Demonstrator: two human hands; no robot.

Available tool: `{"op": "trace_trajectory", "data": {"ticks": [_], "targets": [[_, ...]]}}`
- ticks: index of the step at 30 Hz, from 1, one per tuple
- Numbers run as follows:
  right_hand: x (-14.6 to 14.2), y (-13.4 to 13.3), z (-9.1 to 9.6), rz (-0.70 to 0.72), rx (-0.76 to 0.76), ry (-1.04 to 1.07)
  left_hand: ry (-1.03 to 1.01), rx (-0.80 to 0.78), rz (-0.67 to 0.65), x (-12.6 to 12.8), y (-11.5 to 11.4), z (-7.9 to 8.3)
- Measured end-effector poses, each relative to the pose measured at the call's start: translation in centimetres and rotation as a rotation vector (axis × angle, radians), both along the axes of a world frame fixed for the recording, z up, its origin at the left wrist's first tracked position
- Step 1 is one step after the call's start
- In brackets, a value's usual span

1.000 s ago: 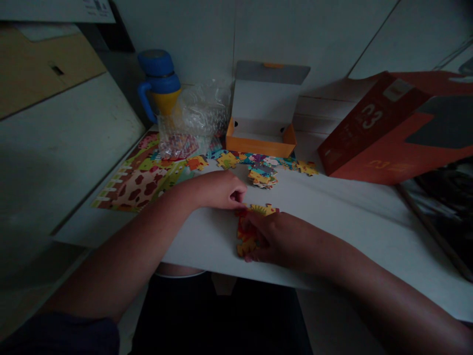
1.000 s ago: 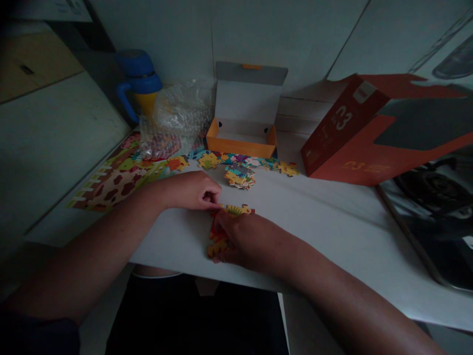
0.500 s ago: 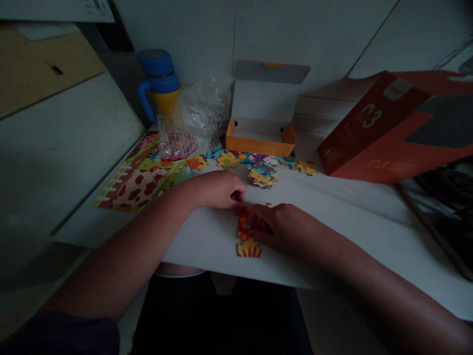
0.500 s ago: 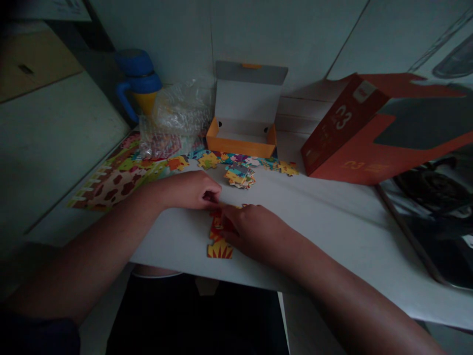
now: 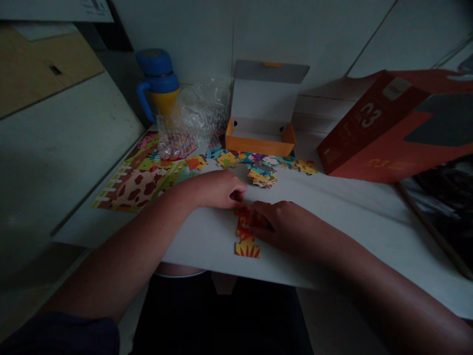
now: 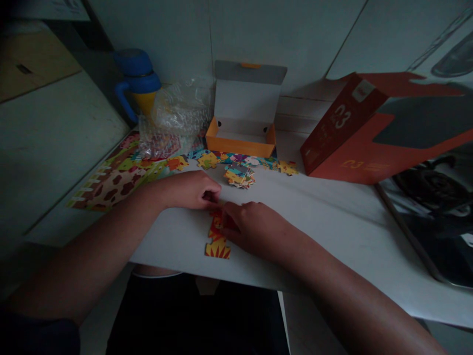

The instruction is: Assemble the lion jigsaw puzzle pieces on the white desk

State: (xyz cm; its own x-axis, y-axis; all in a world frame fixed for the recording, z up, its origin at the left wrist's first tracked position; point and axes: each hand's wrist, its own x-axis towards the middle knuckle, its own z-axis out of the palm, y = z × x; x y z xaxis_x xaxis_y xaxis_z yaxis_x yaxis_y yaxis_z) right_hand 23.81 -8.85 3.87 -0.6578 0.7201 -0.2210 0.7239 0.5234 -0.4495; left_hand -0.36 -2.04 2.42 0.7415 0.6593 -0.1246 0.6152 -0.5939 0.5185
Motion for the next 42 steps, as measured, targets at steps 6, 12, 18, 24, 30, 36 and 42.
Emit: {"op": "trace_trajectory", "data": {"ticks": [6, 12, 18, 24, 30, 36, 42], "targets": [[-0.2, 0.1, 0.1, 0.063, -0.043, 0.024, -0.040, -0.024, 0.006, -0.1, 0.0, -0.1], [0.0, 0.4, 0.0, -0.023, -0.012, 0.138, -0.002, -0.035, 0.008, -0.2, 0.0, 0.0], [1.6, 3.1, -0.6, -0.265, 0.462, 0.431, -0.013, 0.072, 0.027, -0.4, 0.3, 0.0], [3.0, 5.9, -2.9, -0.329, 0.483, 0.464, -0.093, 0.260, 0.223, -0.7, 0.7, 0.1], [2.9, 6.2, -3.5, -0.417, 0.386, 0.452, -0.126, 0.295, 0.336, -0.4, 0.6, 0.1], [2.8, 5.8, -2.8, -0.414, 0.416, 0.539, -0.173, 0.300, 0.361, -0.2, 0.6, -0.2], [2.4, 5.2, -2.2, -0.364, 0.492, 0.636, -0.450, 0.122, 0.387, 0.2, 0.6, 0.1]]}}
